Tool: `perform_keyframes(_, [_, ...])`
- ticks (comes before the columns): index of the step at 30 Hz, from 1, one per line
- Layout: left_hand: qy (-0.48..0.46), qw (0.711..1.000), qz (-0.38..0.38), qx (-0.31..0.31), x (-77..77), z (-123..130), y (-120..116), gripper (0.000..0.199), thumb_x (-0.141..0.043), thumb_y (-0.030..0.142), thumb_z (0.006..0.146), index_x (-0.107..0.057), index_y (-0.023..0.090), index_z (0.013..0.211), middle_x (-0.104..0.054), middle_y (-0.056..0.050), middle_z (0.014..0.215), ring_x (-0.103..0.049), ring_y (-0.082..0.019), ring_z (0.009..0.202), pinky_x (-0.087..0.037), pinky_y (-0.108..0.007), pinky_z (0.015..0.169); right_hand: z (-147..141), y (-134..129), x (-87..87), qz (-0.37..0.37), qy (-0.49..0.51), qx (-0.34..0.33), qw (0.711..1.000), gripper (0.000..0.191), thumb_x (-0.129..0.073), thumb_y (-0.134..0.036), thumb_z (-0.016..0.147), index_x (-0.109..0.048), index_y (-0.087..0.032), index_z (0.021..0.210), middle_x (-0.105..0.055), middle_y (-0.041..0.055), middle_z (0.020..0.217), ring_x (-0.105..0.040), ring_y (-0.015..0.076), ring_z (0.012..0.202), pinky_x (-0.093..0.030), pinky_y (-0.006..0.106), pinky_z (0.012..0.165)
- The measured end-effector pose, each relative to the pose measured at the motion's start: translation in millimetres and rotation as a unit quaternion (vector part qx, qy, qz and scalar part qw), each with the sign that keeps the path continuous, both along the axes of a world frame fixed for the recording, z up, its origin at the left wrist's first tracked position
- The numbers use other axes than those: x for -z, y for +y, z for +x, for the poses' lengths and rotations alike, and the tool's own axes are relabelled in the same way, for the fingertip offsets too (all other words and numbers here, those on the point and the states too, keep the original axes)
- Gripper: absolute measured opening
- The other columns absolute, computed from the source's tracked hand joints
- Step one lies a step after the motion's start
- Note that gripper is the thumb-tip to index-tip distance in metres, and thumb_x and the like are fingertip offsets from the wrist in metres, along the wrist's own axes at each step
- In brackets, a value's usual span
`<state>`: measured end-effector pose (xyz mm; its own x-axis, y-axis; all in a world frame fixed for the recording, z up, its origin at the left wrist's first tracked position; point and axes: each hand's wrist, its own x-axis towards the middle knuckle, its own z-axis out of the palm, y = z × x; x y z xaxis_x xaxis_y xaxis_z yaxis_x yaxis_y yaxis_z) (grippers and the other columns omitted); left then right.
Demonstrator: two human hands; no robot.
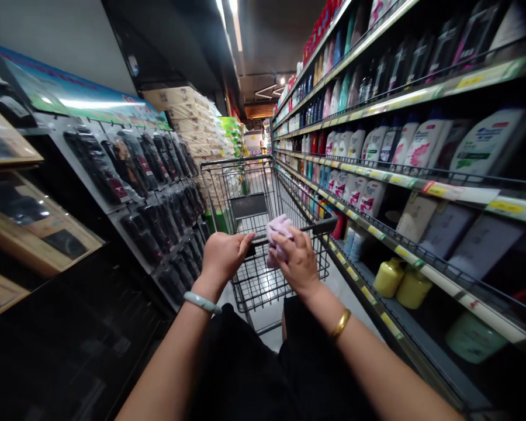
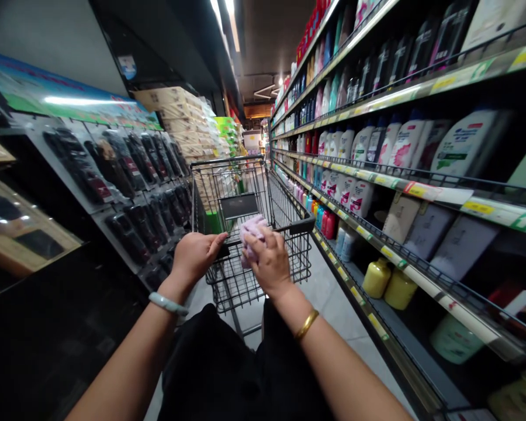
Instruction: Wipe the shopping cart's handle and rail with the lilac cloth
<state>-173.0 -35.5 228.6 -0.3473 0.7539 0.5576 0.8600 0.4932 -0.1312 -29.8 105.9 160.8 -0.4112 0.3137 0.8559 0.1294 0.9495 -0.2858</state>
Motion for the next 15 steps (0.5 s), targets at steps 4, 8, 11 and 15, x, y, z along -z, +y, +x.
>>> perform_keyframes(4, [0.021, 0.999, -0.010, 0.023, -4.2, 6, 0, 0.065, -0.022, 0.052, 0.104, -0.071, 0.021, 0.074, -0.073, -0.006, 0.071, -0.065, -0.022, 0.070, -0.033, -0.034, 0.074, -13, -11, 34.3, 0.049, 0.062, 0.058, 0.995, 0.054, -0.073, -0.045, 0.084, -0.058, -0.031, 0.134, -0.044, 0.0097, 0.145, -0.042, 0.0332, 0.129, -0.042, 0.054, 0.108])
perform_keyframes(8, [0.069, 0.998, -0.010, 0.007, -2.6, 17, 1, 0.055, -0.028, 0.049, 0.103, -0.064, 0.020, 0.073, -0.069, -0.005, 0.068, -0.063, -0.023, 0.067, -0.030, -0.034, 0.069, -22, -3, 53.9, 0.039, 0.091, 0.072, 0.992, 0.049, -0.071, -0.025, 0.085, -0.058, -0.035, 0.131, -0.045, 0.0065, 0.142, -0.047, 0.0281, 0.123, -0.046, 0.051, 0.105])
perform_keyframes(11, [0.102, 0.995, 0.008, -0.018, 4.7, 21, 3, 0.053, -0.031, 0.048, 0.102, -0.058, 0.020, 0.067, -0.065, -0.006, 0.065, -0.057, -0.022, 0.062, -0.021, -0.034, 0.061, -22, 1, 55.6, -0.033, 0.137, 0.033, 0.990, 0.043, -0.065, -0.015, 0.082, -0.061, -0.030, 0.122, -0.050, 0.0076, 0.131, -0.053, 0.0224, 0.115, -0.052, 0.042, 0.100])
perform_keyframes(15, [0.120, 0.988, 0.052, -0.078, 14.3, 19, 12, 0.050, -0.031, 0.045, 0.101, -0.052, 0.020, 0.062, -0.056, -0.005, 0.060, -0.040, -0.018, 0.054, -0.012, -0.032, 0.059, -24, -6, 39.6, -0.129, 0.159, -0.016, 0.979, 0.040, -0.068, -0.019, 0.077, -0.061, -0.024, 0.116, -0.057, 0.0084, 0.119, -0.058, 0.0218, 0.112, -0.053, 0.037, 0.100])
